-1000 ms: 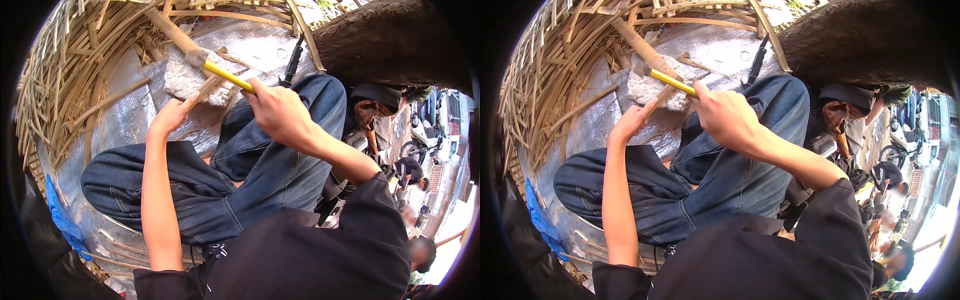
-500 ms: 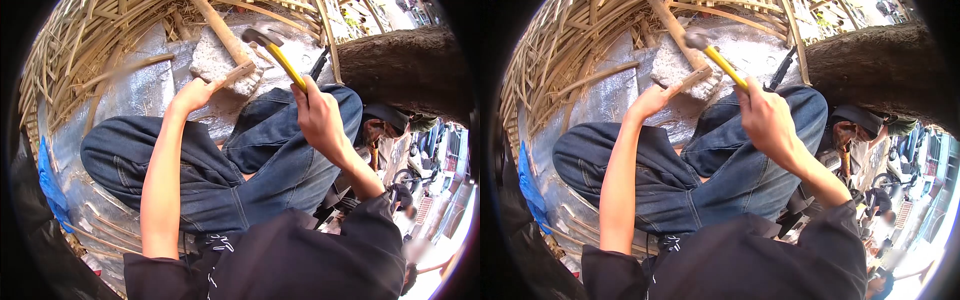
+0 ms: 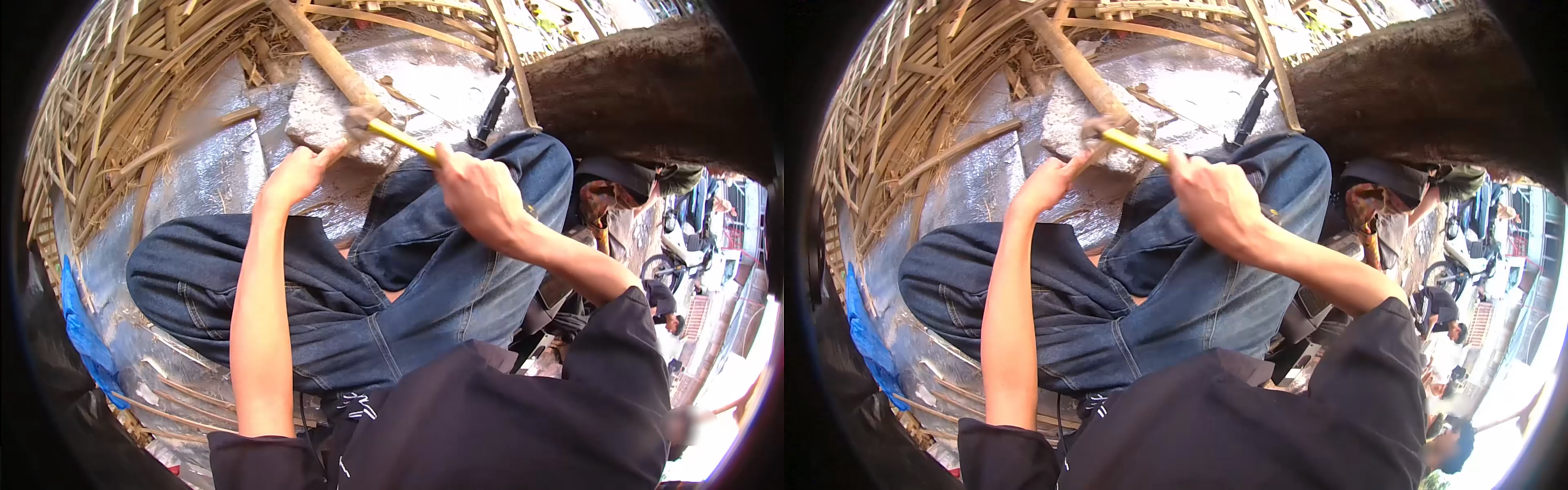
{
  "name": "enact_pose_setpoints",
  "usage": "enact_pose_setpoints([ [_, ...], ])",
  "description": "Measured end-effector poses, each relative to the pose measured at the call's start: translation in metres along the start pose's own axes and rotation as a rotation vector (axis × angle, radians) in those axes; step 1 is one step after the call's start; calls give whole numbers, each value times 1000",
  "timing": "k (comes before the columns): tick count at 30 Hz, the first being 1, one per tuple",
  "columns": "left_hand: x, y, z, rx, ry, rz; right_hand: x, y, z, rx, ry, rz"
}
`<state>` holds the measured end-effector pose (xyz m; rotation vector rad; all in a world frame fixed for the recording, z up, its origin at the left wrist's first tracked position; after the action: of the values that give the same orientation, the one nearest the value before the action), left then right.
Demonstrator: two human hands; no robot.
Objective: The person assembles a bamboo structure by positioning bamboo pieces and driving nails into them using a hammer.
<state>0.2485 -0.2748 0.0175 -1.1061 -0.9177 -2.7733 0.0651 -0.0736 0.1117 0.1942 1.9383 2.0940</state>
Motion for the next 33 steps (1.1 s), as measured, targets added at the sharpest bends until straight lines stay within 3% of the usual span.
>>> enact_pose_setpoints([
  [1,-12,-6,-7,-13,-7,-8,-9,3,7,19,7,-31],
  [2,-33,-10,-19,126,-357,-75,-16,2,12,74,81,-46],
  [3,-35,-10,-20,194,-466,-102,-22,0,14,75,131,-34],
  [5,-20,-11,-8,216,-439,-111,-28,-8,12,63,183,-112],
  [8,-9,-6,-6,38,-98,-16,-10,-23,-1,-7,18,-146],
  [10,-1,-5,1,62,-52,-43,3,-23,-3,-78,-112,-285],
  [15,17,4,14,90,8,-123,22,-22,-5,194,-185,-620],
  [19,19,7,11,2,123,-101,29,-12,-16,147,-314,-718],
  [23,20,5,6,-14,161,-96,28,-18,-17,37,-281,-628],
  [27,8,-1,0,-58,145,-74,4,-20,0,-19,-65,-580],
  [29,9,-4,4,127,-241,-21,-8,-22,8,28,19,-545],
  [31,3,-4,4,161,-244,-91,-8,-29,9,73,31,-513],
  [33,-19,-6,-6,-76,30,79,1,-37,2,19,-137,-483],
])
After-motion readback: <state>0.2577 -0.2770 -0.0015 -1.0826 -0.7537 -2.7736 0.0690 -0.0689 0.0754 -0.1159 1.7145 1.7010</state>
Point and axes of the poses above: each hand's wrist, its own z-axis away from the middle knuckle, its own y-axis out of the back of the hand, x = y × z, the point moved 1 cm from there along -z, towards the middle knuckle, and after that the axes turned 6 degrees about -y, right-handed, at the moved point
